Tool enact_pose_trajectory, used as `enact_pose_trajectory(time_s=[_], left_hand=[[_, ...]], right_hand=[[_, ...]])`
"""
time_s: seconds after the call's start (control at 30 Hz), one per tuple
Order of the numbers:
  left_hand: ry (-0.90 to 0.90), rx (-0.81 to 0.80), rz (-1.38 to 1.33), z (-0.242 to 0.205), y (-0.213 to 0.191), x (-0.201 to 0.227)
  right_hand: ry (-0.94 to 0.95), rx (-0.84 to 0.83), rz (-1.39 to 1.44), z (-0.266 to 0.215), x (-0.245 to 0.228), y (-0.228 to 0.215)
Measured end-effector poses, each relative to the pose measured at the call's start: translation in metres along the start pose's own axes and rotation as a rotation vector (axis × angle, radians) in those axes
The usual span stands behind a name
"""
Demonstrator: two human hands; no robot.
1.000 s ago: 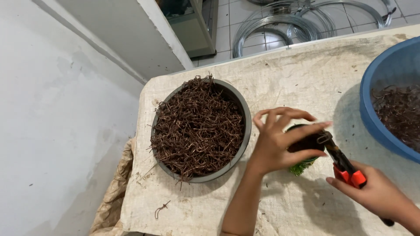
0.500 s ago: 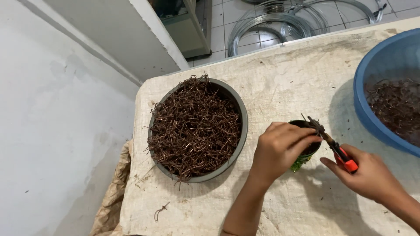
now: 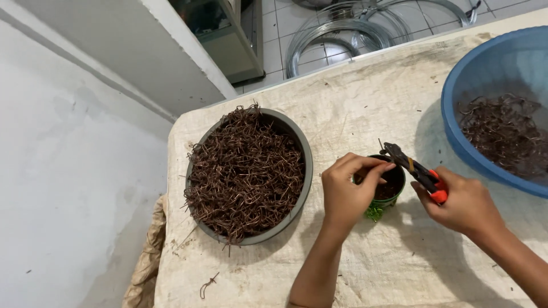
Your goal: Trimming dried stems with pliers and collecting them in a small container
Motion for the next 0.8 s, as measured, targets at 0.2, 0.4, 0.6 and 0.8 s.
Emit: enact_pose_trajectory(time_s=[0.2, 0.4, 0.6, 0.8], left_hand=[[-0.079, 0.013, -0.054, 0.003, 0.000, -0.010], [-0.139, 0.041, -0.048, 0.002, -0.005, -0.015], [-0.121, 0.035, -0.068, 0.004, -0.007, -0.018], [-0.080, 0.068, -0.078, 0.010, -0.014, -0.019]], right_hand=[[-0.058, 0.115, -0.009, 0.013, 0.009, 0.011], [-0.011, 0.084, -0.126, 0.022, 0.016, 0.029], [-0.097, 0.238, -0.082, 0.014, 0.006, 0.017], [0.114, -0.011, 0.237, 0.015, 0.020, 0.017]])
Point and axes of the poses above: each hand's wrist, its own z-axis towards the middle knuckle, its own y-axis out of the palm, x = y × z, the point moved 7 cm from there along z, towards the middle knuckle, and after that the axes turned 13 degrees about y, right-handed, at the moved point
